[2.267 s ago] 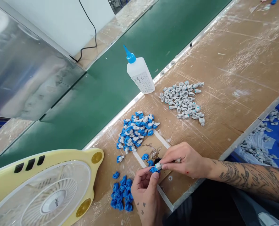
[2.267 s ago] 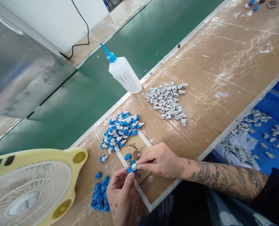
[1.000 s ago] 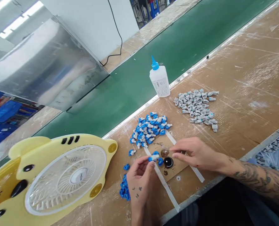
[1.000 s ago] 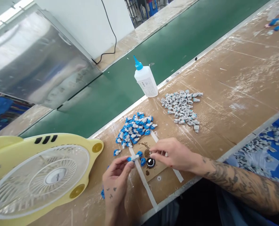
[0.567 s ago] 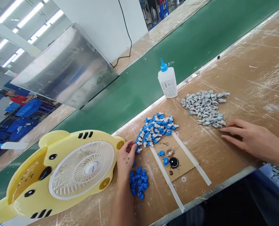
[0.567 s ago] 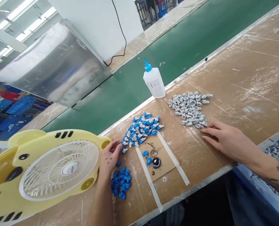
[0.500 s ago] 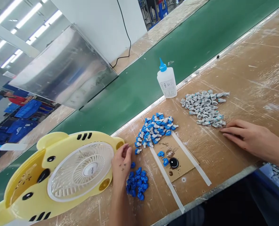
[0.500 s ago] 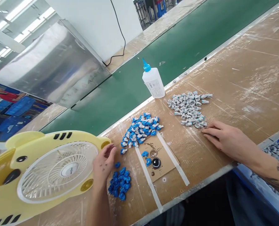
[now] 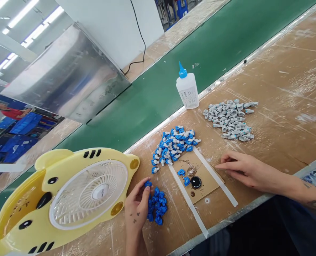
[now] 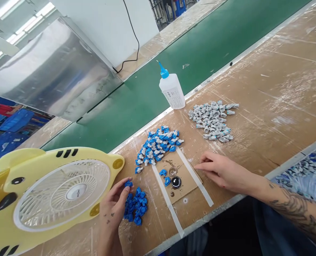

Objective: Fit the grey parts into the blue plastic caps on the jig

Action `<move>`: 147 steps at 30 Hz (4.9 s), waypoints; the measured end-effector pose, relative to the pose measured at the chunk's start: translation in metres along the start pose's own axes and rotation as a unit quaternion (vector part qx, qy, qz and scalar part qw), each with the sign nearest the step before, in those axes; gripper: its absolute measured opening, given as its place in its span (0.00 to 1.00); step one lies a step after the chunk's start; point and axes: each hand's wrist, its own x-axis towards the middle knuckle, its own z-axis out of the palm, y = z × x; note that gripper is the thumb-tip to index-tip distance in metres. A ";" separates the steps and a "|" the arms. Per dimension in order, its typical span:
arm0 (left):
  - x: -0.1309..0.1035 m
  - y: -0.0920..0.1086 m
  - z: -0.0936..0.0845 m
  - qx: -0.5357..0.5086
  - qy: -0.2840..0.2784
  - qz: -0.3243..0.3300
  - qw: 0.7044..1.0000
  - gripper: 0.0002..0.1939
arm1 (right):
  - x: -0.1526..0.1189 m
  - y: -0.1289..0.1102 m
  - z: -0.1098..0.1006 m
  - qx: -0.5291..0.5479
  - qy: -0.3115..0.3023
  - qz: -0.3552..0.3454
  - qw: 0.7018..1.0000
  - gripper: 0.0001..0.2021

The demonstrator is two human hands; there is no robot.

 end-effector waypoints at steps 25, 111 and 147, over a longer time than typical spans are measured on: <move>-0.067 0.036 0.071 -0.196 -0.124 -0.085 0.969 0.12 | 0.019 0.007 0.029 0.030 0.027 -0.081 0.996 0.08; 0.005 0.011 0.042 0.182 0.012 0.027 0.983 0.17 | 0.048 0.049 -0.045 -0.424 0.026 -0.129 0.896 0.12; -0.011 0.006 -0.002 0.061 -0.035 0.051 0.996 0.13 | 0.034 0.026 -0.004 -0.138 -0.026 -0.080 0.987 0.12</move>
